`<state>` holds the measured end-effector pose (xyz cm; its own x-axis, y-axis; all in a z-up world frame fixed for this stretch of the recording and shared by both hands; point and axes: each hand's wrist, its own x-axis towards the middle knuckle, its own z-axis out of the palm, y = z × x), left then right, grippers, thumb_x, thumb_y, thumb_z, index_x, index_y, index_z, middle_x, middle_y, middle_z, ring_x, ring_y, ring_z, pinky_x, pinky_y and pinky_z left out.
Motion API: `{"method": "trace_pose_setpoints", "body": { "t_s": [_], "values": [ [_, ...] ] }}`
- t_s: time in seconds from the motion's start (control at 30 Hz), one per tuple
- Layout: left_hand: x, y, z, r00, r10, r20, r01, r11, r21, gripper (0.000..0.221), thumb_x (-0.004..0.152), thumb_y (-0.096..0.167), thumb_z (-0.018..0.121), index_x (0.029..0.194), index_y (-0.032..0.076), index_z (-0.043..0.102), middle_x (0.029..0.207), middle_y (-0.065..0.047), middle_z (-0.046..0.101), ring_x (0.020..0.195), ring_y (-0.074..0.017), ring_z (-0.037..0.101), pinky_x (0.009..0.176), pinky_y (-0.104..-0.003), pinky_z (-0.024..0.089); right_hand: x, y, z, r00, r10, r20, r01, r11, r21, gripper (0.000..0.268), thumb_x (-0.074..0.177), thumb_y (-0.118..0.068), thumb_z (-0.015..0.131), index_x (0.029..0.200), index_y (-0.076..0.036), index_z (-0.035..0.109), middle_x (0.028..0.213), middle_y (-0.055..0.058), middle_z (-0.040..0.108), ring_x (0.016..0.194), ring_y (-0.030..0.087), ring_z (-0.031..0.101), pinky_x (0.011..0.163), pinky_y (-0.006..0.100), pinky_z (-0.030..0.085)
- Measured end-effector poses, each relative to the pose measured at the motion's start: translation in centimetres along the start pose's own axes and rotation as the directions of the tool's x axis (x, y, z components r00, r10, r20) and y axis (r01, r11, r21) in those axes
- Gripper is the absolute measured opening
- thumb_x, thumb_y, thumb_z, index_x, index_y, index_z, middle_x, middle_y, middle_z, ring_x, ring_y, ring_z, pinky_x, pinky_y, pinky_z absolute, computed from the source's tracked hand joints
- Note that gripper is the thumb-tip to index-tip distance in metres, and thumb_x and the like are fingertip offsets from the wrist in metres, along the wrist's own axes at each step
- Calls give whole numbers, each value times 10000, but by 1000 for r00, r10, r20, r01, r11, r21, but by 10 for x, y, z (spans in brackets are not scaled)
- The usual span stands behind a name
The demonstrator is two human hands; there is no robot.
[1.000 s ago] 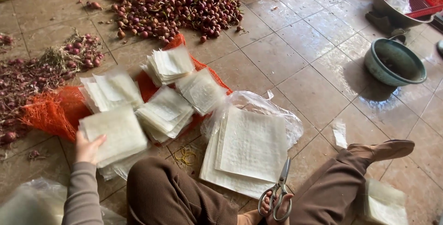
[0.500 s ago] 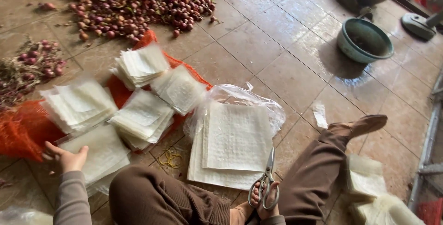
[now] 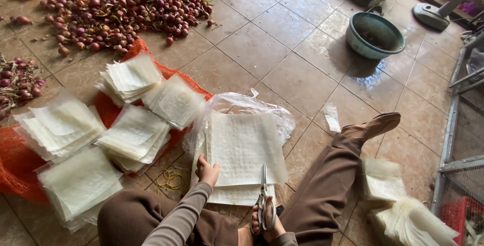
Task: Cutting stacks of thin white sheets into smaller rectangular pieces using scissors while sitting on the floor.
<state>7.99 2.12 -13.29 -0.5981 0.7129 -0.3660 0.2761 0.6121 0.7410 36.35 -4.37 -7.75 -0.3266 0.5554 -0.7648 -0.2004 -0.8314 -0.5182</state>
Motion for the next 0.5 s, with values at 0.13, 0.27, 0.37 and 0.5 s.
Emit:
{"method": "trace_pose_setpoints", "body": {
  "t_s": [0.13, 0.27, 0.37, 0.5],
  "values": [
    [-18, 33, -26, 974, -212, 84, 228, 916, -330, 739, 917, 210, 639, 1543, 81, 268, 1501, -202, 410, 1329, -348, 493, 1090, -419, 453, -6, -6, 11, 997, 52, -48, -53, 998, -14, 939, 704, -939, 349, 933, -44, 513, 573, 84, 487, 394, 195, 432, 353, 312, 328],
    [-26, 38, -23, 921, -167, 352, 220, 969, -116, 532, 984, 280, 581, 1407, -30, 486, 1372, -217, 598, 1258, -332, 618, 1059, -395, 514, -14, -6, 12, 997, 75, -37, -76, 997, -32, 956, 664, -954, 330, 952, -62, 518, 584, 69, 503, 393, 187, 454, 349, 315, 350],
    [-25, 34, -15, 945, -105, 309, 123, 992, -39, 627, 1035, 224, 450, 1586, 67, 196, 1570, -249, 376, 1404, -382, 468, 1151, -457, 430, -34, -5, 10, 997, 79, -8, -78, 996, 30, 1016, 679, -1007, 252, 871, -56, 554, 623, 86, 510, 423, 199, 469, 367, 322, 361],
    [-23, 46, -34, 956, -13, 294, 45, 994, -104, 621, 1041, 204, 436, 1597, 125, 173, 1546, -196, 399, 1357, -350, 487, 1110, -466, 435, -78, -2, 2, 968, 161, 193, -170, 985, 31, 1067, 698, -940, 278, 895, 44, 641, 751, 221, 649, 573, 346, 658, 501, 429, 509]
  ]
}}
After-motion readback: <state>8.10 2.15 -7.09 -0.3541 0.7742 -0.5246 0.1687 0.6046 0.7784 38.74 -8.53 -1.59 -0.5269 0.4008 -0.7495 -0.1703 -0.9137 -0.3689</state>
